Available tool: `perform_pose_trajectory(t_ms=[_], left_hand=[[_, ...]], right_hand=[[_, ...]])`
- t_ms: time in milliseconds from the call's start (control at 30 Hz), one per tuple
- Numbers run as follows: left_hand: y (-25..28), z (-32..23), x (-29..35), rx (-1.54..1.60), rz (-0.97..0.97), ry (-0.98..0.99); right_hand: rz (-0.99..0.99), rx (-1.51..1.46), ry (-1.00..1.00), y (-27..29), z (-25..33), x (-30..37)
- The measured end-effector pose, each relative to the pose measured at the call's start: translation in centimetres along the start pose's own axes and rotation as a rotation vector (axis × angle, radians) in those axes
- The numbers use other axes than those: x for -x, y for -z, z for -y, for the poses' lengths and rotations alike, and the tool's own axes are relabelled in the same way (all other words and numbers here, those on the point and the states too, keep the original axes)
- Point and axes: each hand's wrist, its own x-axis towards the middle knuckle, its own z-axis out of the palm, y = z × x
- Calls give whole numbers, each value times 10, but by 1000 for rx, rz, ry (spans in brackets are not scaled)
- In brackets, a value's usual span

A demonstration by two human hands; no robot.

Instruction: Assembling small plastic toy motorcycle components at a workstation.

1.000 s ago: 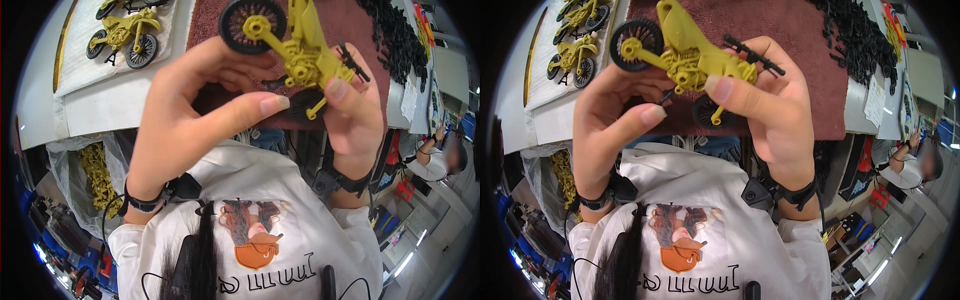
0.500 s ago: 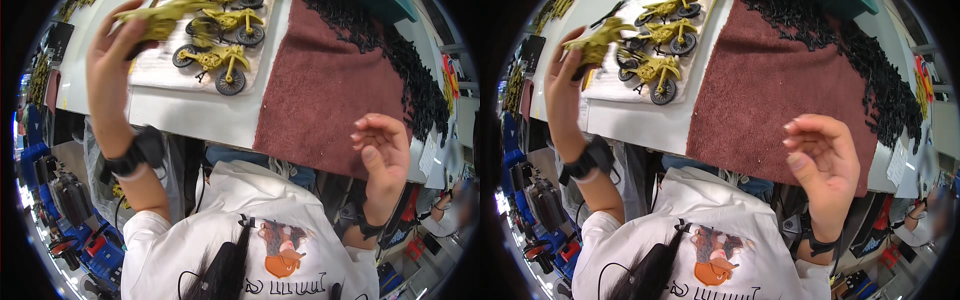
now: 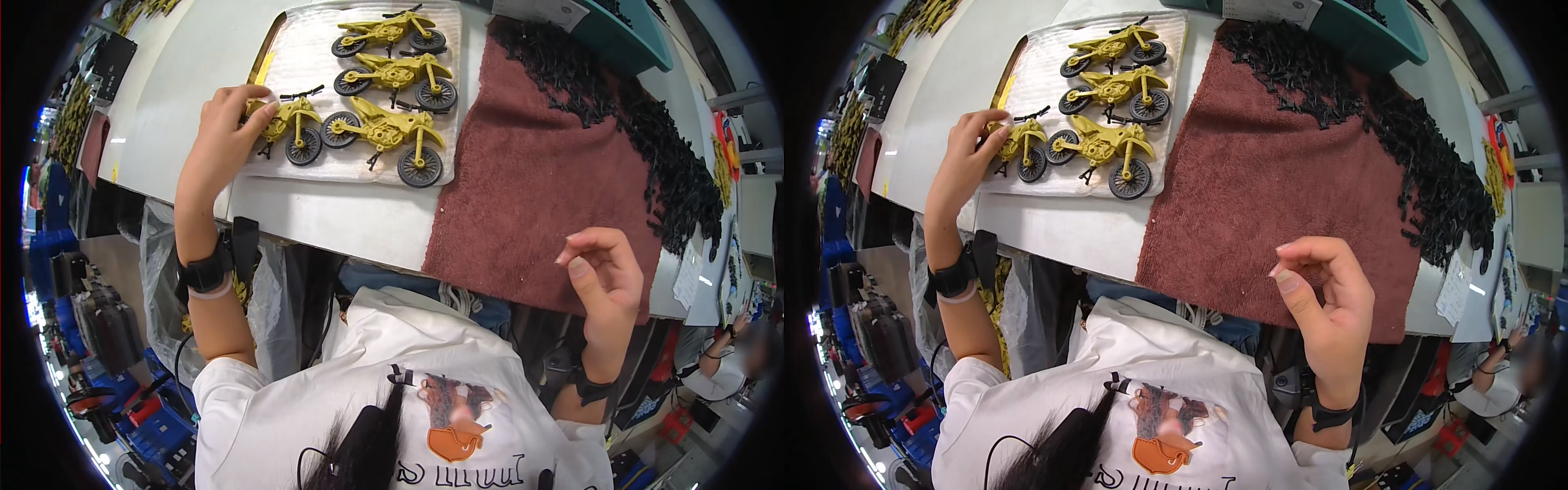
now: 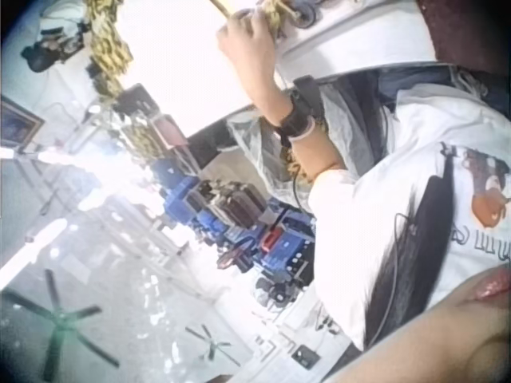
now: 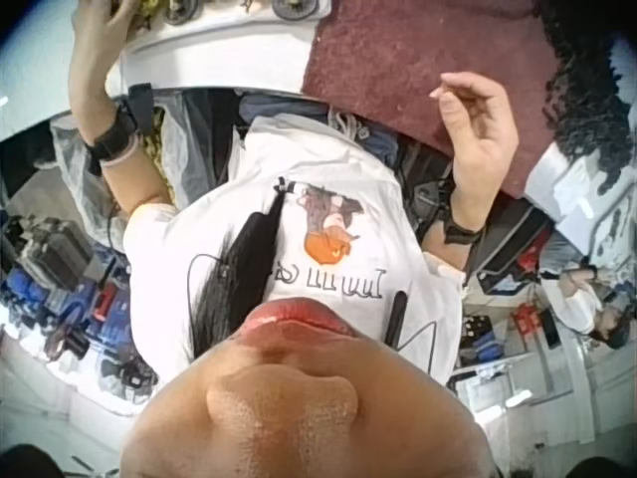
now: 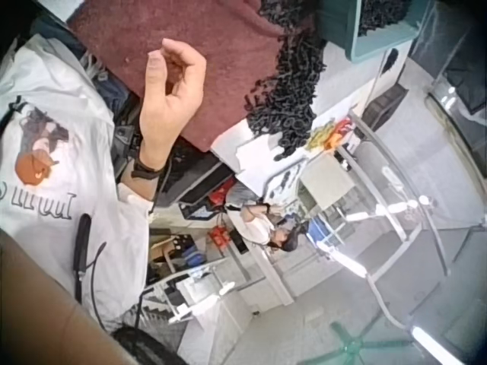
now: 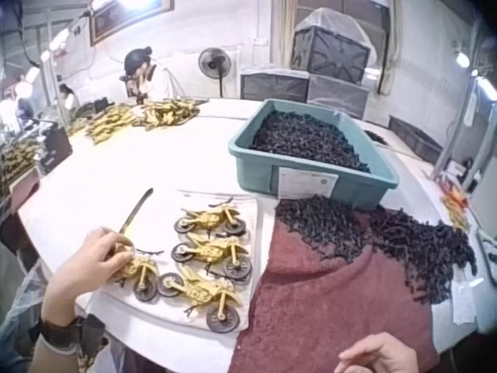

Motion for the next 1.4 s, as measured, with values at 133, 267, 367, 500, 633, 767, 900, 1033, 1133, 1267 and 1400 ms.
perform_pose_trajectory(t_ms=[133,267,367,500,633,767,900,1033,1133,1267,1400], left_hand=[[5,-19,8,-147,60,46],[0,-27,25,-214,-48,-154],[0,-44,41,-74,134,-225],[-10,-51,55,-215,56,-240],[0,-28,57,215,-135,-315],[28,75,98,207,-762,-85],[13,276,222,-38,-705,400],[-66,336,347,-35,26,922],[-105,313,365,121,136,920],[-93,239,317,438,175,1089],[-93,232,339,444,208,1070]], right_hand=[[2,19,-28,-4,0,0],[25,97,31,-6,-1,-2],[48,143,54,-7,-1,-1],[94,212,74,-12,0,-2],[160,337,147,-15,5,-3],[185,369,121,-7,5,6],[223,352,79,-16,8,5],[348,377,112,-34,15,-3],[446,442,188,-47,18,-7],[477,484,176,-64,24,3],[561,493,110,-89,28,-1]])
